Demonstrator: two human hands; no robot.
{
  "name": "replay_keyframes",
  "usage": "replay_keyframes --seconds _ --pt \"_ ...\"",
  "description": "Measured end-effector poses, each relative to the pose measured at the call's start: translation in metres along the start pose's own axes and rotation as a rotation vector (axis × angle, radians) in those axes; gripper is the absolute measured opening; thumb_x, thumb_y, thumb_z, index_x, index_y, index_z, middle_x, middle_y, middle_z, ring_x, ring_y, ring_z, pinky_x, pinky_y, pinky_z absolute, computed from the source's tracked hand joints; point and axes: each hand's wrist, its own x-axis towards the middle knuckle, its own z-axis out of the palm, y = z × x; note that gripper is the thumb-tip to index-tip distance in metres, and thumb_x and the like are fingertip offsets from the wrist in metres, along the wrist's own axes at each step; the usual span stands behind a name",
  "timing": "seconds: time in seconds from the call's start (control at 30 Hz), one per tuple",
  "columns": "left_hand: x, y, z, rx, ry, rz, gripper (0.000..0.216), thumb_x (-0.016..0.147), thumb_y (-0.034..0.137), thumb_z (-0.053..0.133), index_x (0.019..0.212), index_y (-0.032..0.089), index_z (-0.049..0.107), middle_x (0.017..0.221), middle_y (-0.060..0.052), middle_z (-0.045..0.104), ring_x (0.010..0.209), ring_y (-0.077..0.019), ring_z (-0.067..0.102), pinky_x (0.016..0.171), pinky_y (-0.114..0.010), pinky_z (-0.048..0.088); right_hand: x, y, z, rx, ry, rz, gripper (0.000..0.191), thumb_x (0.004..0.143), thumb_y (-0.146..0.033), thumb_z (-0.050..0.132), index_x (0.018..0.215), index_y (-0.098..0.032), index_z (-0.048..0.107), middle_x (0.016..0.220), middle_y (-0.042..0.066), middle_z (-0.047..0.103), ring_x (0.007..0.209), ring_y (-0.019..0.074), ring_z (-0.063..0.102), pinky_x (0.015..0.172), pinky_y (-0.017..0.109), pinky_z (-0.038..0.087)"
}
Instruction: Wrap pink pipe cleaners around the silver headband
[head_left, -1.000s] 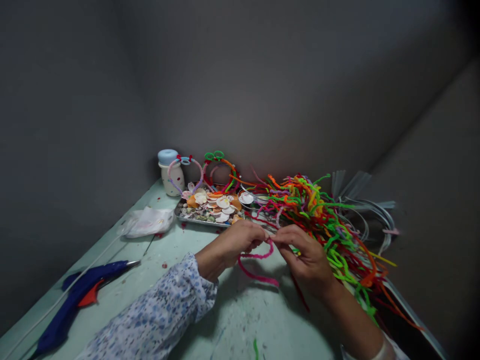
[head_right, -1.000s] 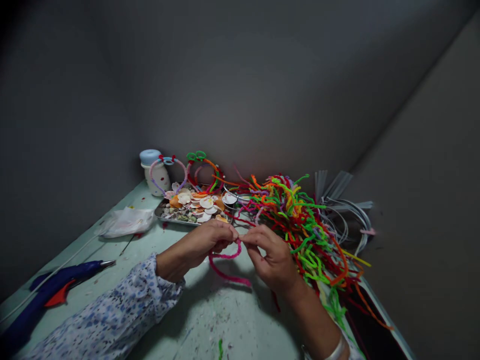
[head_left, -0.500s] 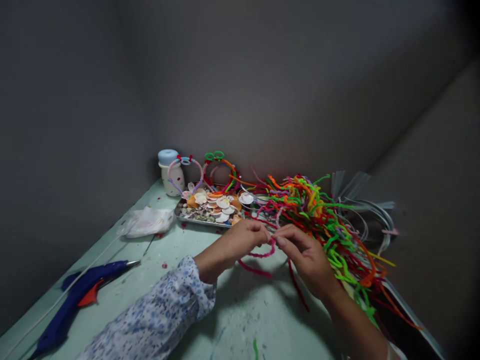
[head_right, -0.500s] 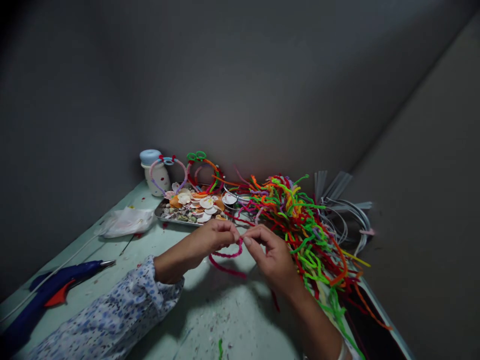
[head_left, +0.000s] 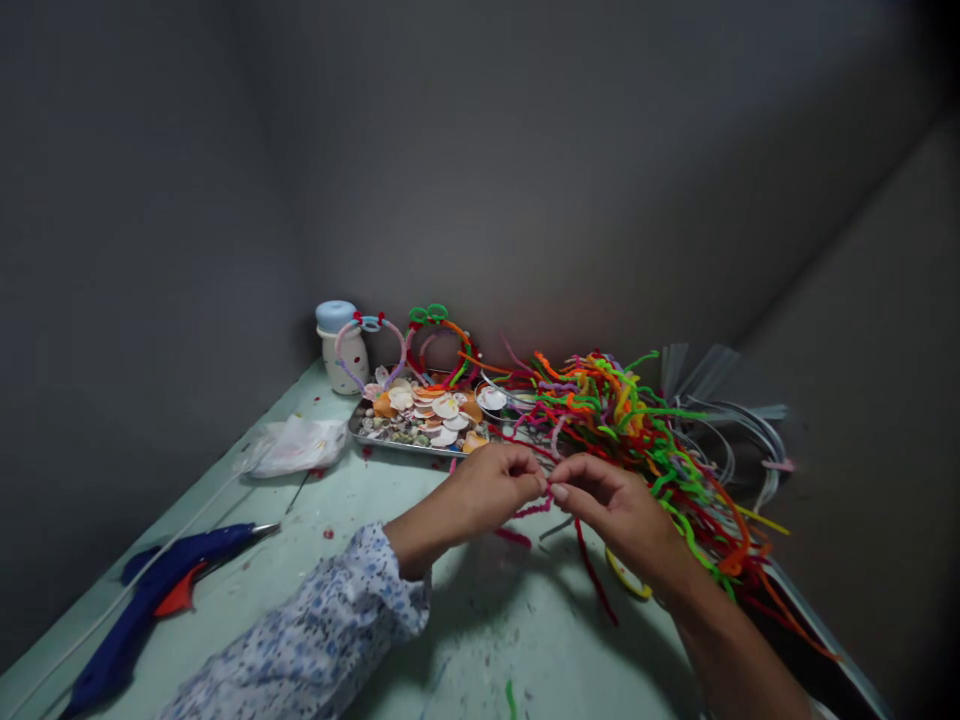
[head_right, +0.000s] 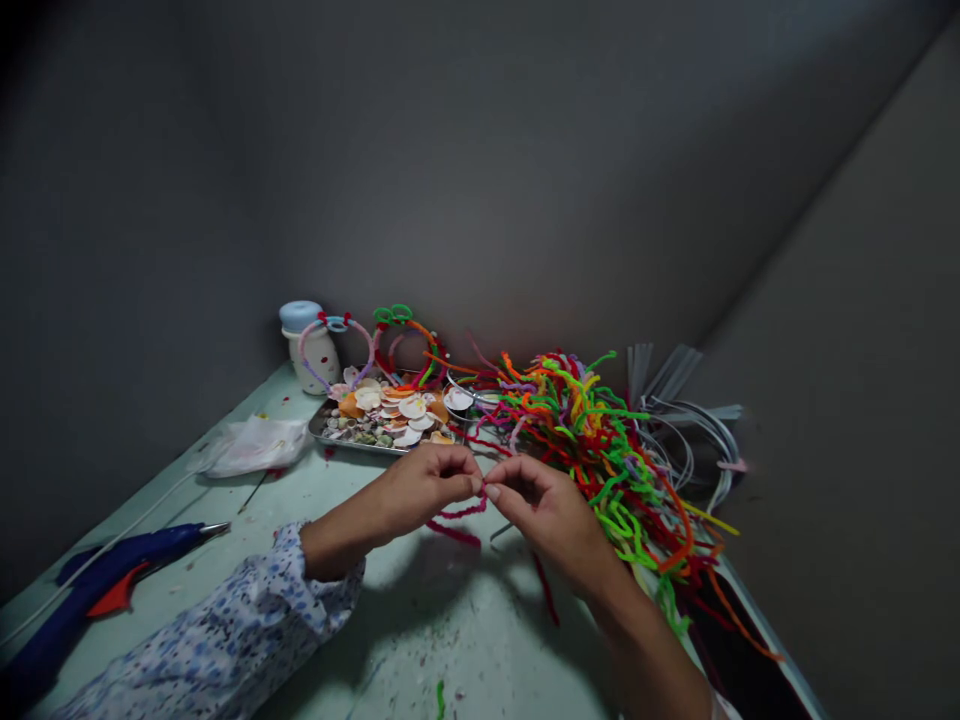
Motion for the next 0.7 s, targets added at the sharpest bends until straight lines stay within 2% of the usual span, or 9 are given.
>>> replay_keyframes --seconds 0.13,0.27,0.53,0.7 --pt "0.0007 0.0004 0.0002 0.028 0.001 0.022 0.016 0.073 0.029 0.051 0.068 0.015 0.058 0.058 0.003 0.047 0.055 -0.0093 0.039 0.051 -0.022 0.027 0.0009 0.0006 -0.0023 -0.06 -0.012 -0.029 0.013 0.083 -0.033 0.06 0.087 -0.02 0.063 0.079 0.0 0.064 0.072 0.0132 0.057 0.064 0.023 0.045" --pt "0.0012 0.0014 -0.0007 -0.003 0.0 0.052 0.016 0.073 0.028 0.051 0.068 0.015 0.058 0.058 0.003 0.046 0.055 -0.0091 0.038 0.052 -0.022 0.027 0.0004 0.0012 -0.002 -0.208 0.025 -0.132 0.011 0.084 -0.03 0.059 0.087 -0.02 0.064 0.078 0.0 0.064 0.069 0.0133 0.058 0.062 0.023 0.045" --pt "0.0005 0.0041 -0.0025 0.012 0.051 0.081 0.016 0.075 0.028 0.051 0.068 0.015 0.059 0.061 0.004 0.047 0.059 -0.0095 0.039 0.056 -0.022 0.028 -0.0007 0.0027 0.0023 -0.492 0.186 -0.553 0.011 0.084 -0.013 0.056 0.092 -0.019 0.062 0.081 0.002 0.064 0.074 0.013 0.061 0.067 0.023 0.047" --pt "0.001 0.0015 -0.0029 -0.038 0.05 0.074 0.017 0.075 0.03 0.05 0.069 0.016 0.057 0.059 0.004 0.045 0.058 -0.0097 0.039 0.054 -0.022 0.027 -0.003 0.0032 0.0033 -0.581 0.226 -0.691 0.02 0.084 -0.008 0.057 0.1 -0.018 0.06 0.089 0.004 0.066 0.083 0.014 0.062 0.076 0.025 0.048"
